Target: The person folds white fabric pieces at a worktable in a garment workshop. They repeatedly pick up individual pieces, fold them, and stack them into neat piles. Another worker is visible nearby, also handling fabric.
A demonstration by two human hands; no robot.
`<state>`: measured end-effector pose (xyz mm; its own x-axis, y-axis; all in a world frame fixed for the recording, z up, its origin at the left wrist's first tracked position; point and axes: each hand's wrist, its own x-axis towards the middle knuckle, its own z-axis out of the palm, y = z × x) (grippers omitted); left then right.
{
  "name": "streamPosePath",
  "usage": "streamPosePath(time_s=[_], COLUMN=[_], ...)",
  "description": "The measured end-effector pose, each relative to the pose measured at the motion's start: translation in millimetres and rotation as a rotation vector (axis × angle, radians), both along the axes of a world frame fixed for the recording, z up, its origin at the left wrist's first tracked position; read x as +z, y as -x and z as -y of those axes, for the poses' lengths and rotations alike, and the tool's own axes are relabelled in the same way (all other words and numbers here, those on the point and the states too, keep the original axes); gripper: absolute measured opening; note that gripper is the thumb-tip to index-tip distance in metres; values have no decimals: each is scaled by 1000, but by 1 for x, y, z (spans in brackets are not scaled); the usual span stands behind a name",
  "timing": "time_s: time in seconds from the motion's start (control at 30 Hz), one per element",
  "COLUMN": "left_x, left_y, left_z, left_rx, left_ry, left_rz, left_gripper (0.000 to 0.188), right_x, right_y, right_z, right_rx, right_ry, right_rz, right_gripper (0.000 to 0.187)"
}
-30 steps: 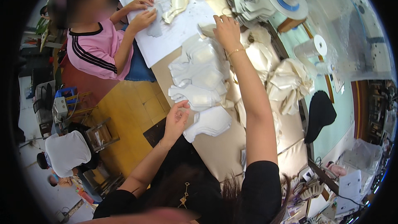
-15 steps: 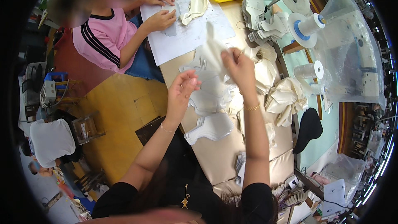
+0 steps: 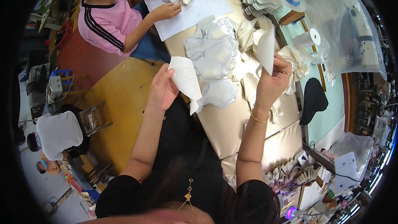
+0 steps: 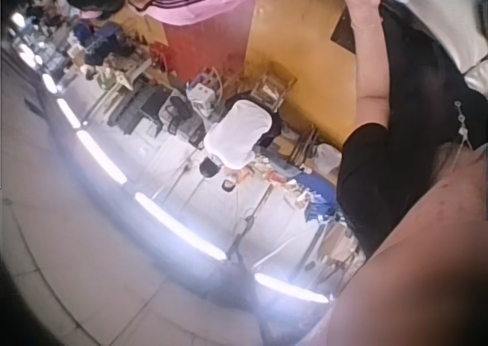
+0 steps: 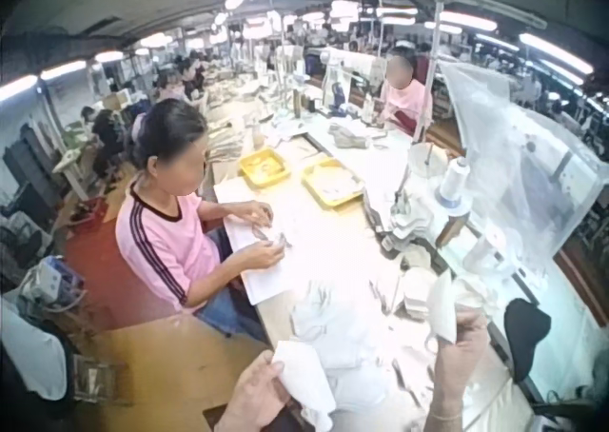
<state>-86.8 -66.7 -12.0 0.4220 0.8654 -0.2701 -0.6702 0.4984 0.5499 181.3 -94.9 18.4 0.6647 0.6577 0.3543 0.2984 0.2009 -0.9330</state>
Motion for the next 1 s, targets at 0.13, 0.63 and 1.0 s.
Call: streamPosePath(time_s=[0.13, 0.63, 1.0], left_x=[14, 42, 38], left_y=[1, -13, -30], left_z=[16, 53, 57], left_rx=[-5, -16, -23], left_ry=[-27, -194, -260], left_rz=[-7, -547, -697], left_gripper=[12, 22, 32], right_x=[13, 7, 8], right_y=[36, 95, 94], right_z=[22, 57, 70], right_rx=[117, 330, 329], right_ry=[-25, 192, 351], right_rz=[122, 713, 954], right_gripper=[24, 19, 39])
